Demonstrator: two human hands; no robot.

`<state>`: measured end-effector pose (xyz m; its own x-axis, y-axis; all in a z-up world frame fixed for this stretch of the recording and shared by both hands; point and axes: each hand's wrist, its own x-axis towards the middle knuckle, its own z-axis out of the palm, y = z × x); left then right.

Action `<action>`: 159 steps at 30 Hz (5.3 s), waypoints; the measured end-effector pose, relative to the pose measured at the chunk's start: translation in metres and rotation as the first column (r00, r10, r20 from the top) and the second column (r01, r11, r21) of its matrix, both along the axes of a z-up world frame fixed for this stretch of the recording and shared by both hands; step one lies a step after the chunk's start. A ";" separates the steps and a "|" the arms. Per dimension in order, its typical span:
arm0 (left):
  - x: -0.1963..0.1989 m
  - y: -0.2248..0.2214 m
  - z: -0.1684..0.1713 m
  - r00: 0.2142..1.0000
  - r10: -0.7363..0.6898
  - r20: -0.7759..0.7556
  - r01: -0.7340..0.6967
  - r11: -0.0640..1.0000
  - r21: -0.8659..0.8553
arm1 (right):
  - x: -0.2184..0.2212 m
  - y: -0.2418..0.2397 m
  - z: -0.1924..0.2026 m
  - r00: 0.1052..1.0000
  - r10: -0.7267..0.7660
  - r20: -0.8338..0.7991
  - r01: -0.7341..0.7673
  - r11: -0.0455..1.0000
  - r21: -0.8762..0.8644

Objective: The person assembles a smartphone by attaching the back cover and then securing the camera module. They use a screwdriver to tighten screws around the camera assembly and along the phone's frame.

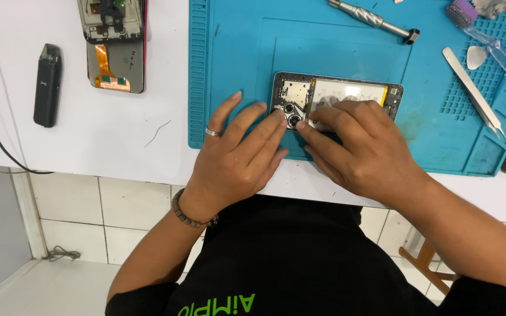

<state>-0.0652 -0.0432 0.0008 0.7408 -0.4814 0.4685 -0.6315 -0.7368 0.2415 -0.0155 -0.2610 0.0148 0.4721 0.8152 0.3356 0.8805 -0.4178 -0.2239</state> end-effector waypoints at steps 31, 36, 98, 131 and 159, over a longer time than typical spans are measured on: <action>-0.007 -0.002 0.002 0.999 0.037 0.025 -0.038 0.998 0.053 | 0.070 -0.045 -0.018 0.900 -0.280 0.334 0.335 0.934 -0.120; -0.004 -0.008 0.003 0.998 0.054 0.037 -0.057 0.993 0.101 | 0.069 -0.048 -0.027 0.898 -0.299 0.323 0.338 0.938 -0.071; 0.002 -0.006 -0.002 0.991 0.132 -0.014 -0.133 0.990 -0.048 | 0.014 -0.011 -0.012 0.998 0.048 -0.032 -0.051 0.993 -0.109; 0.002 -0.004 -0.004 0.977 0.173 -0.126 -0.191 0.971 -0.147 | 0.012 0.001 -0.012 1.000 -0.020 -0.020 0.020 1.000 -0.019; 0.010 -0.010 -0.001 0.959 0.121 -0.256 -0.214 0.902 -0.374 | 0.008 0.006 -0.008 0.989 -0.088 -0.115 0.096 0.993 0.064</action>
<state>-0.0557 -0.0533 -0.0005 0.9003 -0.1505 0.4084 -0.4033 -0.6416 0.6525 -0.0071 -0.2552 0.0068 0.5817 0.7434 0.3302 0.8069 -0.4760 -0.3499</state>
